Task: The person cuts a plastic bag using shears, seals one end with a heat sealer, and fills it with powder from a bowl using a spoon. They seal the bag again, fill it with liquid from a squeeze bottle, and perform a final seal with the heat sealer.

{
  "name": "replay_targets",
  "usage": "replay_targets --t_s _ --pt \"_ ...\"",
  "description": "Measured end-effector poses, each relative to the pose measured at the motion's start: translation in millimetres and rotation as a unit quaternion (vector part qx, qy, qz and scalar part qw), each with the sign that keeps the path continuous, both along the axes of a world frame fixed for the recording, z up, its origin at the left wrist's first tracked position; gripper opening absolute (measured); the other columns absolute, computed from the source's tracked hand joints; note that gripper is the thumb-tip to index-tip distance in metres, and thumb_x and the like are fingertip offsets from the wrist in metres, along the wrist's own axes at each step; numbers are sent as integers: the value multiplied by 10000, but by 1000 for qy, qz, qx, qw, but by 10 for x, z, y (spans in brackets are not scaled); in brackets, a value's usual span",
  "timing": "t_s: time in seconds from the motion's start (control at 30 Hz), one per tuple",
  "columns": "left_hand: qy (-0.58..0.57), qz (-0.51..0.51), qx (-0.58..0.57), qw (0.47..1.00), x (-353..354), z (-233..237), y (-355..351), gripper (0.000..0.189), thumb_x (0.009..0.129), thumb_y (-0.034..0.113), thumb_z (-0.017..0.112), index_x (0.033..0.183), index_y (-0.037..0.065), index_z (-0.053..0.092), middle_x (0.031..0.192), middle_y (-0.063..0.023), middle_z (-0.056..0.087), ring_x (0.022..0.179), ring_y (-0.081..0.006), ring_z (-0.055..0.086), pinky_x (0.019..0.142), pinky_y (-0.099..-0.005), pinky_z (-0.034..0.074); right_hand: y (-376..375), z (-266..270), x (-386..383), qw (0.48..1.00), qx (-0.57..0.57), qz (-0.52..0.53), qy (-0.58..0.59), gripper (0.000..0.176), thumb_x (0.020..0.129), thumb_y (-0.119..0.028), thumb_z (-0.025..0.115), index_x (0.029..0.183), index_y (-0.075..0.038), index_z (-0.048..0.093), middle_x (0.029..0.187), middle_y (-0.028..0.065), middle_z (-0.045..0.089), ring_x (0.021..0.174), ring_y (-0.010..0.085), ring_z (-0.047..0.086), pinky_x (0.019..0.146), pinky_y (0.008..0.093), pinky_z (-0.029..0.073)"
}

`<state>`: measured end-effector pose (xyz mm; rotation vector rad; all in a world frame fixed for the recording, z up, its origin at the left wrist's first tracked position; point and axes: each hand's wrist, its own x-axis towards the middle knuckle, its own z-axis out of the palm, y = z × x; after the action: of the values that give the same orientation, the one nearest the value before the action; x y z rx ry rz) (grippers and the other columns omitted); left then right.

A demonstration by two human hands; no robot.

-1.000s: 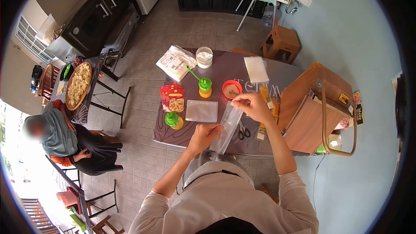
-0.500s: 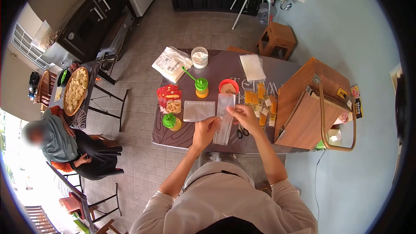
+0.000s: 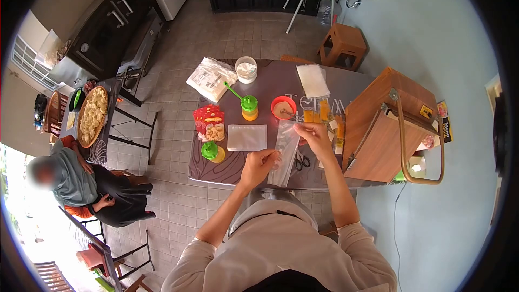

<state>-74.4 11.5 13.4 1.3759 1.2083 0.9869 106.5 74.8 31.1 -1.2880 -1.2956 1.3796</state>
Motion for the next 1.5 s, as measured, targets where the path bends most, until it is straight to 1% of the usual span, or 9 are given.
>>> replay_targets --t_s 0.27,0.47,0.53,0.67,0.73,0.93,1.07,1.13,1.5 --pt "9 -13 -8 1000 -33 49 31 195 854 117 509 911 -45 601 699 -71 630 610 -65 555 562 -218 450 48 -18 8 998 -22 3 67 296 808 -310 585 815 -22 649 630 -17 552 527 50 495 480 184 426" --pt "5 18 13 1000 -68 41 59 185 850 109 513 903 -44 603 685 -65 624 603 -63 550 552 -217 440 -155 98 -89 996 -77 30 -39 319 815 -325 575 732 -21 626 580 -21 522 531 52 522 482 190 434" --pt "41 12 34 999 -72 61 64 188 849 107 513 907 -48 601 675 -58 618 607 -63 550 550 -211 436 -166 -46 -79 999 22 40 -21 313 801 -331 592 761 -23 626 589 -11 541 540 61 539 483 195 440" --pt "8 18 37 999 -69 4 97 187 845 99 512 916 -51 598 668 -56 612 611 -64 551 550 -212 435 -189 9 -115 999 30 6 -42 292 791 -297 613 750 -8 623 602 4 564 531 63 536 477 194 439" --pt "43 55 73 995 -70 64 125 145 818 60 523 879 -48 597 624 -116 598 544 -108 563 509 -240 433 -210 41 -137 999 -45 12 3 261 784 -249 627 708 1 620 588 11 569 520 62 532 472 193 438" --pt "43 53 103 992 -19 60 153 140 811 50 525 880 -48 598 648 -138 600 557 -120 575 518 -250 436 -256 -162 -100 998 46 27 -45 300 787 -292 619 744 4 624 622 23 585 543 74 563 455 196 434" --pt "52 57 97 992 -24 60 237 144 808 50 527 886 -47 600 655 -138 602 561 -120 577 517 -253 436 -295 -85 -136 999 -12 -13 -33 315 798 -290 603 706 11 618 593 29 584 522 84 567 435 204 429" --pt "34 67 95 993 -22 62 257 146 807 56 532 885 -46 600 652 -136 601 549 -120 568 514 -255 433 -330 -82 -93 991 -23 85 -98 320 806 -284 593 695 15 611 556 30 574 489 87 558 418 207 420" --pt "10 108 108 988 22 26 345 152 821 98 548 864 -37 603 563 -61 527 500 -53 432 458 -228 366 -504 -200 -167 992 -66 91 -62 370 842 -306 541 654 8 589 502 21 517 429 97 537 382 210 399"
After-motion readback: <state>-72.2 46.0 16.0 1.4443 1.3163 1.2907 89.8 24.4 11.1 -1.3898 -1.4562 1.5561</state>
